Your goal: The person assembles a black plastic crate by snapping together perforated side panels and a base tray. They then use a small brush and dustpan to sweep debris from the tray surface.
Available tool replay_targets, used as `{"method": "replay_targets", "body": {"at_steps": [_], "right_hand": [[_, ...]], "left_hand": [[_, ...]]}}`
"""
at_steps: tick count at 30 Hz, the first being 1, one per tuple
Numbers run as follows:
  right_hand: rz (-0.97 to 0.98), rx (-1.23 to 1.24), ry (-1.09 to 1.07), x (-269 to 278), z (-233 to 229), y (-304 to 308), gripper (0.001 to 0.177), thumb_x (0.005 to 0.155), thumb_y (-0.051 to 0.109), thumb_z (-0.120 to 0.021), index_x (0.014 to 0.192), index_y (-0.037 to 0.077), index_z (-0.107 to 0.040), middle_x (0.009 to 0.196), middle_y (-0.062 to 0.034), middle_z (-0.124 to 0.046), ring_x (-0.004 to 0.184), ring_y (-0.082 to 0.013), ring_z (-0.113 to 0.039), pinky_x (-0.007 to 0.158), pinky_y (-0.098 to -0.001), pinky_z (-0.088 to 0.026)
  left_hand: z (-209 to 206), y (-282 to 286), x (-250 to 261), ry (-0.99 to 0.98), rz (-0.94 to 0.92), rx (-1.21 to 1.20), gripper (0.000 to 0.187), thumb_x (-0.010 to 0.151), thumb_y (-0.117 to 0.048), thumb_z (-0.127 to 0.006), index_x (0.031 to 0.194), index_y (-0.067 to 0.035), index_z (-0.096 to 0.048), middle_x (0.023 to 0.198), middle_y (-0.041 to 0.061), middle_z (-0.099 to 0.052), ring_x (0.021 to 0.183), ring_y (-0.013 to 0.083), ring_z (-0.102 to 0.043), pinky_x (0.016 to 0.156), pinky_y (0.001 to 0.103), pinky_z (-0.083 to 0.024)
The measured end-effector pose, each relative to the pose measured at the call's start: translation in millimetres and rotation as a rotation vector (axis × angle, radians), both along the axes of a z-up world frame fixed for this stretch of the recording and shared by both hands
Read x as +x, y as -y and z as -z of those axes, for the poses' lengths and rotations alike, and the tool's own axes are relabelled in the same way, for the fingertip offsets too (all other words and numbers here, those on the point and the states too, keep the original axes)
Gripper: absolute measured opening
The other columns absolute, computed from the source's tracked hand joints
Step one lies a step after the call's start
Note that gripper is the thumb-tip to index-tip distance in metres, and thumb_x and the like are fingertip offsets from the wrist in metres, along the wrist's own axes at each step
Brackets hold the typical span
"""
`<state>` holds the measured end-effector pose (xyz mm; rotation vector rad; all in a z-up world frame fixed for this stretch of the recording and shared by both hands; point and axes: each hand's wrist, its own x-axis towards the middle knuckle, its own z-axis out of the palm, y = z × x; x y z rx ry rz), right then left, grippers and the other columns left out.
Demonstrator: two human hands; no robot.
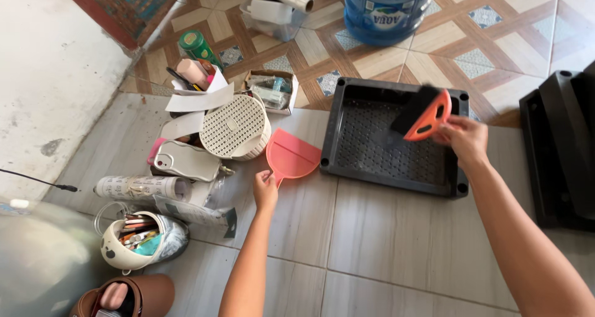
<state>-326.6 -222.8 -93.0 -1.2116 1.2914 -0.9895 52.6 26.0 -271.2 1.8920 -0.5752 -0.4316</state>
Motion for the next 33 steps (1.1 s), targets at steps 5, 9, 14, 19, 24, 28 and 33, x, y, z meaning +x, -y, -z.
{"method": "replay_targets", "body": {"at_steps": [5,9,14,19,24,28,33], "right_hand": [[-0.089,-0.345,0.110,30.6,-35.6,-7.4,0.018,0.090,0.003,-0.068,0.103,-0.009,-0.064,0.092,-0.0133,-0.064,0.078,-0.0133,-0.060,0.073,-0.0250,-0.050],[-0.525,-0.307,0.112,77.1,-78.6,-30.5,0.016,0.086,0.009,-0.062,0.097,-0.003,-0.062,0.098,-0.0057,-0.066,0.080,-0.0098,-0.061,0.073,-0.0231,-0.051],[-0.775,-0.394,-0.329,127.0,-105.0,-51.2,0.020,0.083,0.010,-0.064,0.102,0.005,-0.068,0.088,-0.0067,-0.069,0.074,-0.0102,-0.061,0.067,-0.0244,-0.050],[-0.890,-0.316,-0.347,128.0,-67.4,-50.3,0.024,0.077,0.009,-0.065,0.102,0.007,-0.066,0.080,-0.0050,-0.071,0.074,-0.0087,-0.065,0.068,-0.0229,-0.053],[-0.540,-0.457,-0.229,121.5,-12.8,12.0,0.013,0.082,0.000,-0.058,0.093,0.001,-0.065,0.082,-0.0097,-0.067,0.071,-0.0135,-0.067,0.062,-0.0252,-0.056],[-0.037,-0.742,-0.308,118.5,-19.6,28.7,0.013,0.095,-0.004,-0.051,0.099,0.001,-0.062,0.084,-0.0116,-0.064,0.069,-0.0168,-0.065,0.054,-0.0253,-0.048],[-0.433,-0.528,-0.226,125.4,-4.0,-10.5,0.014,0.084,-0.002,-0.054,0.093,0.003,-0.065,0.089,-0.0053,-0.065,0.070,-0.0163,-0.064,0.057,-0.0259,-0.052]], "left_hand": [[6.4,13.9,-20.8,0.543,0.003,0.218,0.034,0.079,-0.023,-0.064,0.107,-0.006,-0.052,0.114,0.018,-0.047,0.106,0.0334,-0.044,0.090,0.046,-0.037],[-7.5,46.1,-67.4,0.415,0.277,-0.096,0.049,0.079,-0.034,-0.067,0.111,-0.002,-0.048,0.109,0.018,-0.050,0.103,0.0336,-0.046,0.089,0.046,-0.036],[-45.0,75.4,-110.2,0.326,0.265,0.127,0.060,0.067,-0.036,-0.077,0.105,0.002,-0.050,0.101,0.019,-0.053,0.097,0.0369,-0.050,0.081,0.045,-0.041],[-66.8,77.9,-104.5,0.205,0.217,0.200,0.036,0.071,-0.028,-0.074,0.094,-0.005,-0.060,0.095,0.011,-0.060,0.088,0.0300,-0.059,0.075,0.041,-0.046],[-63.9,79.3,-100.6,-0.003,0.154,0.158,0.036,0.065,-0.027,-0.075,0.090,-0.004,-0.061,0.093,0.007,-0.060,0.082,0.0251,-0.061,0.073,0.038,-0.048],[-58.5,73.7,-98.9,0.004,0.203,0.161,0.039,0.065,-0.027,-0.078,0.090,-0.003,-0.060,0.093,0.008,-0.058,0.084,0.0245,-0.059,0.073,0.037,-0.046],[-60.0,69.0,-97.6,-0.110,0.243,0.115,0.040,0.064,-0.029,-0.076,0.091,-0.004,-0.059,0.090,0.007,-0.063,0.082,0.0221,-0.063,0.073,0.035,-0.048]]}}
